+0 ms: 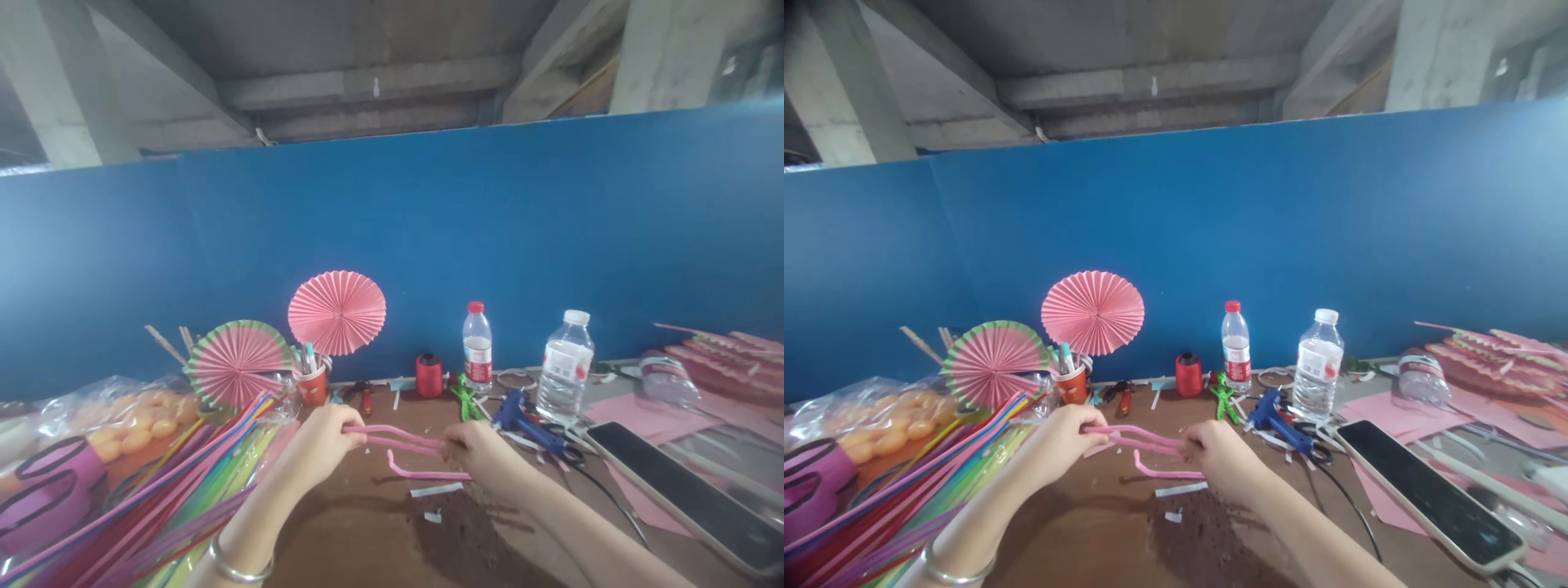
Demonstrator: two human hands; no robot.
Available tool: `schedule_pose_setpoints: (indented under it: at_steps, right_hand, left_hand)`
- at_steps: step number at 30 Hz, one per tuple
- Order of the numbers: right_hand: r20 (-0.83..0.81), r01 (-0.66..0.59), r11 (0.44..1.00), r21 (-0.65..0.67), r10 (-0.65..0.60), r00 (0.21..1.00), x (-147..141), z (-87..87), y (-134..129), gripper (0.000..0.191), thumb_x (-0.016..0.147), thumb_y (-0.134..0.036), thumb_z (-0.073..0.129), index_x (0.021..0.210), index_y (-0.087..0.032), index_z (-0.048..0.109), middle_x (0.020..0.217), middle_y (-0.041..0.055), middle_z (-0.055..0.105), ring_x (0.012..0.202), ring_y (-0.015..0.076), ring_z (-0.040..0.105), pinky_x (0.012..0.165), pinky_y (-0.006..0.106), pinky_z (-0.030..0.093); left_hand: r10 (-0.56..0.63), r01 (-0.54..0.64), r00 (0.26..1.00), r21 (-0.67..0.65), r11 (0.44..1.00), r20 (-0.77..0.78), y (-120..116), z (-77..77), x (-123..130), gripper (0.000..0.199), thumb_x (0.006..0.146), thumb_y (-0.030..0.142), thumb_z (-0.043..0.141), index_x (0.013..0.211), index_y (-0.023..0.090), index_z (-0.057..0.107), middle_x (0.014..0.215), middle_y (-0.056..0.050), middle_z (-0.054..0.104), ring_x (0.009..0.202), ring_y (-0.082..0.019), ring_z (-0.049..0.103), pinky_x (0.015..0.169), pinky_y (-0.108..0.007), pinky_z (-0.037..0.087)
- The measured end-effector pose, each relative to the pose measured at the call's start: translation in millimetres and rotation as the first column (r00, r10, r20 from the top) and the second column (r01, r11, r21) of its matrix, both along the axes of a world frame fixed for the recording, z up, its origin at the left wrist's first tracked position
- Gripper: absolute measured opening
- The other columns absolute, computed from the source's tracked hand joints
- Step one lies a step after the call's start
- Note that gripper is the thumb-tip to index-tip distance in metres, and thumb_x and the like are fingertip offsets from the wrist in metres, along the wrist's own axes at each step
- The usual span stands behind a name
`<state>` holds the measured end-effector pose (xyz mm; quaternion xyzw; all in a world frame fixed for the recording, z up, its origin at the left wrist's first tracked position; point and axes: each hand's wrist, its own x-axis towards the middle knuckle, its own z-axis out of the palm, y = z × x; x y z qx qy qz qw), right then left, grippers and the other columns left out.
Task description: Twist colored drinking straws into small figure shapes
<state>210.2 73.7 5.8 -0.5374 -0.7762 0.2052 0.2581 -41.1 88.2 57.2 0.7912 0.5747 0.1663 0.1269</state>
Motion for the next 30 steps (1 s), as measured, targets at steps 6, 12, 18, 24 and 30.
schedule_pose_setpoints:
  at_steps: [6,12,18,24,30]
  right_hand:
    - [0.228,0.035,0.981,0.189,-0.078,0.970,-6.2,-2.3,-7.5,0.023,0.075,-0.013,0.042,0.055,-0.017,0.051,0.050,-0.0018,0.050,0.047,0.0099,0.039,0.046,0.024,0.016]
    - [0.256,-0.021,0.981,0.195,-0.030,0.966,-25.3,2.6,-26.4,0.024,0.083,-0.018,0.036,0.067,-0.019,0.054,0.063,0.0015,0.061,0.058,0.0142,0.054,0.050,0.023,0.024]
    - [0.259,-0.112,0.978,0.179,0.063,0.964,-11.4,5.7,-17.9,0.031,0.088,-0.031,0.034,0.067,-0.020,0.054,0.066,0.0017,0.063,0.062,0.0152,0.058,0.052,0.022,0.028]
    - [0.381,-0.037,0.977,0.212,-0.048,0.923,5.3,-3.1,-4.7,0.032,0.087,-0.029,0.034,0.066,-0.020,0.057,0.063,0.0027,0.062,0.059,0.0158,0.057,0.050,0.023,0.026]
    - [0.482,-0.007,0.985,0.174,-0.079,0.873,-8.1,-41.3,0.7,0.020,0.073,-0.006,0.043,0.070,-0.017,0.060,0.077,0.0070,0.063,0.070,0.0191,0.060,0.057,0.025,0.033]
  left_hand:
    - [0.275,-0.170,0.933,0.387,0.906,-0.234,-4.6,5.3,0.3,0.024,0.072,0.026,0.053,0.093,0.016,0.058,0.092,-0.011,0.060,0.085,-0.025,0.056,0.072,-0.034,0.038]
    - [-0.246,0.325,0.926,0.272,0.906,-0.287,-42.1,-3.1,55.9,0.042,0.079,0.023,0.045,0.121,0.022,0.039,0.109,-0.008,0.057,0.096,-0.022,0.054,0.080,-0.033,0.041]
    - [-0.253,0.289,0.933,0.114,0.950,-0.258,-30.4,-22.0,47.3,0.020,0.078,0.016,0.038,0.084,0.020,0.057,0.078,-0.007,0.065,0.075,-0.023,0.061,0.066,-0.032,0.041]
    - [0.134,-0.165,0.957,0.102,0.981,0.256,-0.9,7.5,-21.7,0.019,0.079,0.033,0.041,0.073,0.017,0.051,0.060,-0.004,0.056,0.063,-0.020,0.057,0.061,-0.030,0.038]
    - [0.178,-0.163,0.791,-0.078,0.983,0.586,-22.9,-4.3,-18.8,0.028,0.084,0.040,0.026,0.085,0.018,0.043,0.055,0.003,0.049,0.046,-0.012,0.051,0.048,-0.024,0.040]
